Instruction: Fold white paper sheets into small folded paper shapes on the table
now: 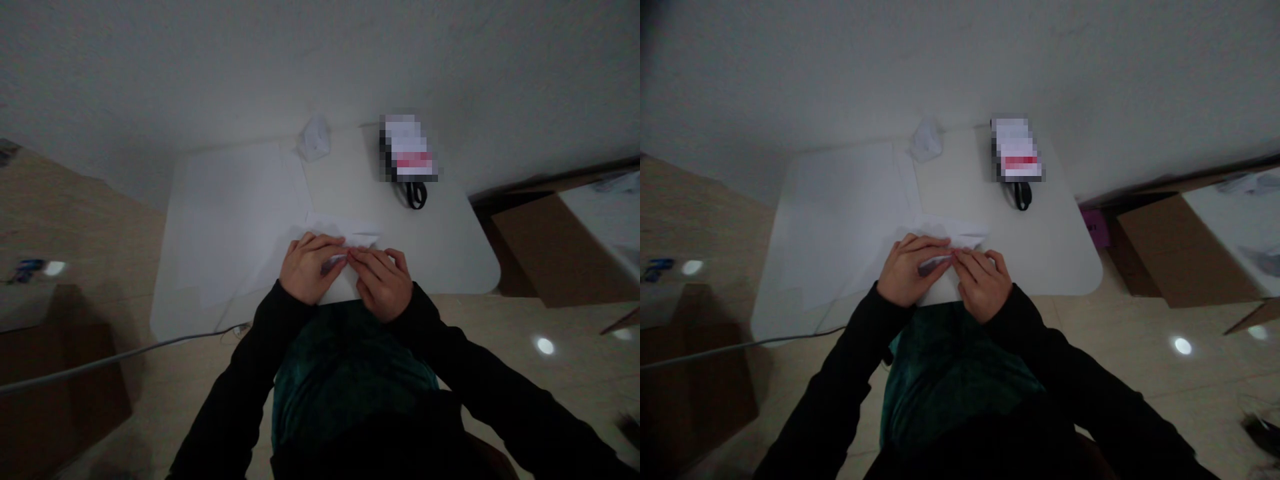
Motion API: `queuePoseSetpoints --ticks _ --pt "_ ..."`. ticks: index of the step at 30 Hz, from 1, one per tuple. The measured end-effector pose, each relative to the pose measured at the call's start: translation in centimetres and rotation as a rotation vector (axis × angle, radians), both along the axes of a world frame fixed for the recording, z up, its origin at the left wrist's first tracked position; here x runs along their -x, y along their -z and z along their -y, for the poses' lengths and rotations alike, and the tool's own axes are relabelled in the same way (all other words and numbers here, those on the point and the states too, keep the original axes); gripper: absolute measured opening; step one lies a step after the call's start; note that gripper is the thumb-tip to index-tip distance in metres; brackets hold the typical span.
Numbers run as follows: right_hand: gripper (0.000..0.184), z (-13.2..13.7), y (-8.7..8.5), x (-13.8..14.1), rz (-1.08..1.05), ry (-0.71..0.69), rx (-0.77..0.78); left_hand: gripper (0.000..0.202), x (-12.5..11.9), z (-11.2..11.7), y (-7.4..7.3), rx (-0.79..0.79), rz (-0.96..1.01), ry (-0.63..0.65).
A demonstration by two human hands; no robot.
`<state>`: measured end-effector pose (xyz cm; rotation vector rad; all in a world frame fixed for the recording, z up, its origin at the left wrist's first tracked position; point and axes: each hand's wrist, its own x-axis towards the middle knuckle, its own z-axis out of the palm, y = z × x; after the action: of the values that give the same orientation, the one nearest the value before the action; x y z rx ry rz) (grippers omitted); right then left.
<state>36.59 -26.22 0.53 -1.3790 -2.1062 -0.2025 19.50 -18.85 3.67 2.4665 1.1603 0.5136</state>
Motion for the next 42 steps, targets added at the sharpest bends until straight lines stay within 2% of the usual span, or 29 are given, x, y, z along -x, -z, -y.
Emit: queuePoseSetpoints --ticks 5,11,16,22,28,30,34,38,42 --pt "0.033 -0.4 0.3 -0.5 -0.042 0.074 0.001 0.022 0.0 0.0 -0.4 0.029 -0.035 -0.002" --pt "0.035 -0.7 0.3 -3.0 0.0 0.178 0.043 0.022 0.1 -0.1 -0.3 0.03 -0.028 0.011" --pt "0.032 -0.5 0.1 -2.1 0.04 0.25 0.011 0.02 0.2 -0.3 -0.1 0.031 0.006 0.017" --pt "0.031 -0.2 0.4 0.5 0.022 0.062 0.017 0.018 0.3 -0.5 -0.3 0.043 -0.003 0.06" --pt "0.027 0.1 0.1 1.6 0.041 0.022 -0.066 0.026 0.5 -0.8 -0.6 0.041 -0.072 0.121" --pt "0.028 0.0 0.1 1.0 0.013 0.015 -0.008 0.032 0.8 -1.1 -0.6 0.06 -0.056 0.165" --pt "0.034 -1.0 0.3 -1.0 -0.087 0.001 0.115 0.056 1.7 -1.8 -1.0 0.165 0.011 0.32" --pt "0.038 -2.6 1.0 -2.7 -0.131 -0.057 0.132 0.075 2.3 -1.8 -1.7 0.151 -0.051 0.274" --pt "0.038 -3.7 1.7 -4.1 -0.053 -0.215 0.061 0.078 2.7 -2.1 -1.6 0.03 -0.056 0.276"
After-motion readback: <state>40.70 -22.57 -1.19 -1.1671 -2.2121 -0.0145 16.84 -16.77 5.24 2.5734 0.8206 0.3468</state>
